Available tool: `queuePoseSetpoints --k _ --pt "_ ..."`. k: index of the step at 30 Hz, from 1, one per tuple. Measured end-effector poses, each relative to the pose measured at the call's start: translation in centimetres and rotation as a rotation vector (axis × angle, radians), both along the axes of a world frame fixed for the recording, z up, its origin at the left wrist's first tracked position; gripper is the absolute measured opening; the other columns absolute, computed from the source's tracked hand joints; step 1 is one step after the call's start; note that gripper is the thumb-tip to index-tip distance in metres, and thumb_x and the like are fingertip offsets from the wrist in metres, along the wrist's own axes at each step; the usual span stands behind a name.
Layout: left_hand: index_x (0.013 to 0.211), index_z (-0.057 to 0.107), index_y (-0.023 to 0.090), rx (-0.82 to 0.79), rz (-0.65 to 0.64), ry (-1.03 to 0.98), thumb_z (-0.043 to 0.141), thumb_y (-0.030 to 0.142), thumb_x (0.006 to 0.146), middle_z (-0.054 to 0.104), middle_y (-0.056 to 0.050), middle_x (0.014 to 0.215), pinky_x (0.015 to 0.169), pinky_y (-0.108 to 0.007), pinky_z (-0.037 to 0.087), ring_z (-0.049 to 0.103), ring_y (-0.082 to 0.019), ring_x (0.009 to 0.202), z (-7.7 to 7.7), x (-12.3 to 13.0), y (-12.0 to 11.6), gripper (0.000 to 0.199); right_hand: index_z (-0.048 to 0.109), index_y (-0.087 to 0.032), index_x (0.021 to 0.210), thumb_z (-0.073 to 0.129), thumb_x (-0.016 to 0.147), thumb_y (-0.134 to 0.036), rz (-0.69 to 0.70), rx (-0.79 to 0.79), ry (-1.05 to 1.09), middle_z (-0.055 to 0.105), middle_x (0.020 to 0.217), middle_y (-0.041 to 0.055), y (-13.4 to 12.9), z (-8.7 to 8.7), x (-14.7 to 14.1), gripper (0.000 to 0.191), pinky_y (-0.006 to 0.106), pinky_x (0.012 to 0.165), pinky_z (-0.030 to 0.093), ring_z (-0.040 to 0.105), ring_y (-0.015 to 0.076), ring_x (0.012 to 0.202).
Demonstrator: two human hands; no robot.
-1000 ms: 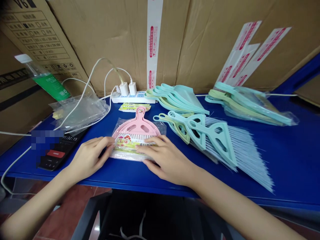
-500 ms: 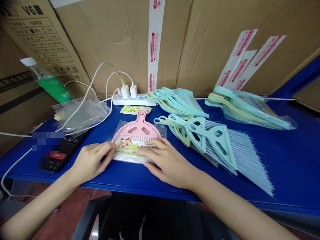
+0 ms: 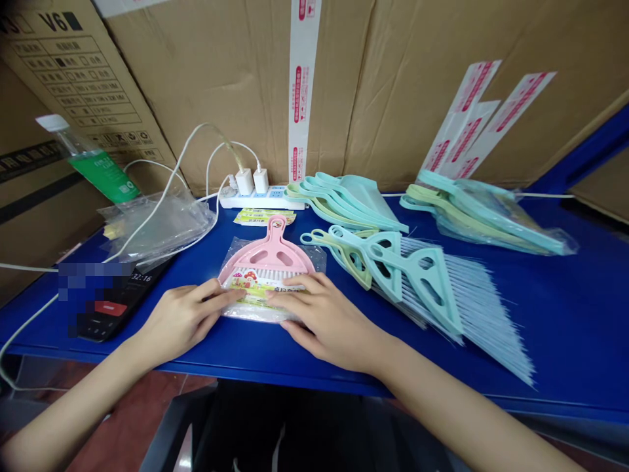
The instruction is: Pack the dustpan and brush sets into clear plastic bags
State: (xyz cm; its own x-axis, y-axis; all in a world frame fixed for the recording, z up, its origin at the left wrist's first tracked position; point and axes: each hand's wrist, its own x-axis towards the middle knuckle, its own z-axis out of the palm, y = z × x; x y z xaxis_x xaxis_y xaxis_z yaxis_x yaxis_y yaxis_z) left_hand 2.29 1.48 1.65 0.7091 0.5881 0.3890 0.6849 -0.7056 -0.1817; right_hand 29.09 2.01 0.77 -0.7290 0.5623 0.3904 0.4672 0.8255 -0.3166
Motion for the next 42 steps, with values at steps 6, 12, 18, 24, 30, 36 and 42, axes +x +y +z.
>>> queuePoseSetpoints --k 6,12,18,24,30,36,42 --pt "0.104 0.07 0.023 0.055 0.058 0.001 0.046 0.013 0.09 0.072 0.001 0.085 0.053 -0.027 0.045 0.06 -0.012 0.052 -0.01 0.05 0.0 0.03 0.063 -0.021 0.124 0.047 0.097 -0.018 -0.012 0.011 -0.028 0.072 0.122 0.0067 -0.03 0.03 0.14 0.032 0.047 0.096 0.049 0.061 0.0252 0.114" --pt "0.086 0.07 0.019 0.127 0.108 -0.028 0.041 0.014 0.09 0.072 0.001 0.075 0.049 -0.029 0.042 0.059 -0.014 0.049 0.17 0.05 0.0 0.03 0.064 -0.018 0.122 0.046 0.096 -0.016 -0.008 0.021 -0.029 0.072 0.122 0.0072 -0.11 -0.02 0.17 0.032 0.045 0.098 0.049 0.06 0.0251 0.117" --pt "0.089 0.069 0.017 0.141 0.071 -0.01 0.037 0.014 0.092 0.072 -0.001 0.077 0.048 -0.03 0.045 0.06 -0.015 0.049 0.09 -0.1 -0.19 0.032 0.064 -0.02 0.122 0.046 0.096 -0.016 -0.017 0.02 -0.026 0.072 0.121 0.0071 -0.12 -0.03 0.15 0.032 0.046 0.099 0.05 0.061 0.025 0.117" --pt "0.096 0.065 0.017 0.066 0.085 -0.075 0.036 0.012 0.091 0.071 -0.001 0.076 0.05 -0.028 0.049 0.064 -0.015 0.052 -0.17 -0.32 -0.25 0.03 0.064 -0.02 0.123 0.045 0.096 -0.017 -0.011 0.012 -0.041 0.071 0.122 0.0087 -0.08 0.04 0.19 0.033 0.047 0.098 0.05 0.061 0.0249 0.118" --pt "0.099 0.057 0.019 -0.074 0.136 -0.221 0.037 0.012 0.089 0.076 -0.002 0.093 0.063 -0.026 0.055 0.073 -0.017 0.073 -0.28 -0.54 -0.18 0.023 0.063 -0.018 0.124 0.044 0.098 -0.018 0.001 0.018 -0.045 0.071 0.123 0.0099 0.01 -0.06 0.16 0.032 0.047 0.098 0.05 0.061 0.025 0.117" --pt "0.107 0.051 0.021 -0.159 0.166 -0.246 0.035 0.016 0.093 0.075 -0.003 0.103 0.065 -0.026 0.054 0.074 -0.016 0.076 -0.23 -0.52 -0.17 0.022 0.062 -0.019 0.125 0.043 0.098 -0.019 0.005 0.017 -0.054 0.071 0.123 0.0092 0.04 -0.1 0.28 0.033 0.048 0.099 0.049 0.06 0.0257 0.118" --pt "0.114 0.041 0.022 -0.184 0.184 -0.269 0.033 0.015 0.094 0.072 -0.001 0.102 0.053 -0.024 0.047 0.065 -0.011 0.054 -0.34 -0.39 -0.15 0.023 0.051 -0.023 0.14 0.044 0.096 -0.018 -0.02 0.008 -0.056 0.069 0.122 0.0119 -0.11 0.18 0.22 0.044 0.05 0.097 0.05 0.058 0.0267 0.121"
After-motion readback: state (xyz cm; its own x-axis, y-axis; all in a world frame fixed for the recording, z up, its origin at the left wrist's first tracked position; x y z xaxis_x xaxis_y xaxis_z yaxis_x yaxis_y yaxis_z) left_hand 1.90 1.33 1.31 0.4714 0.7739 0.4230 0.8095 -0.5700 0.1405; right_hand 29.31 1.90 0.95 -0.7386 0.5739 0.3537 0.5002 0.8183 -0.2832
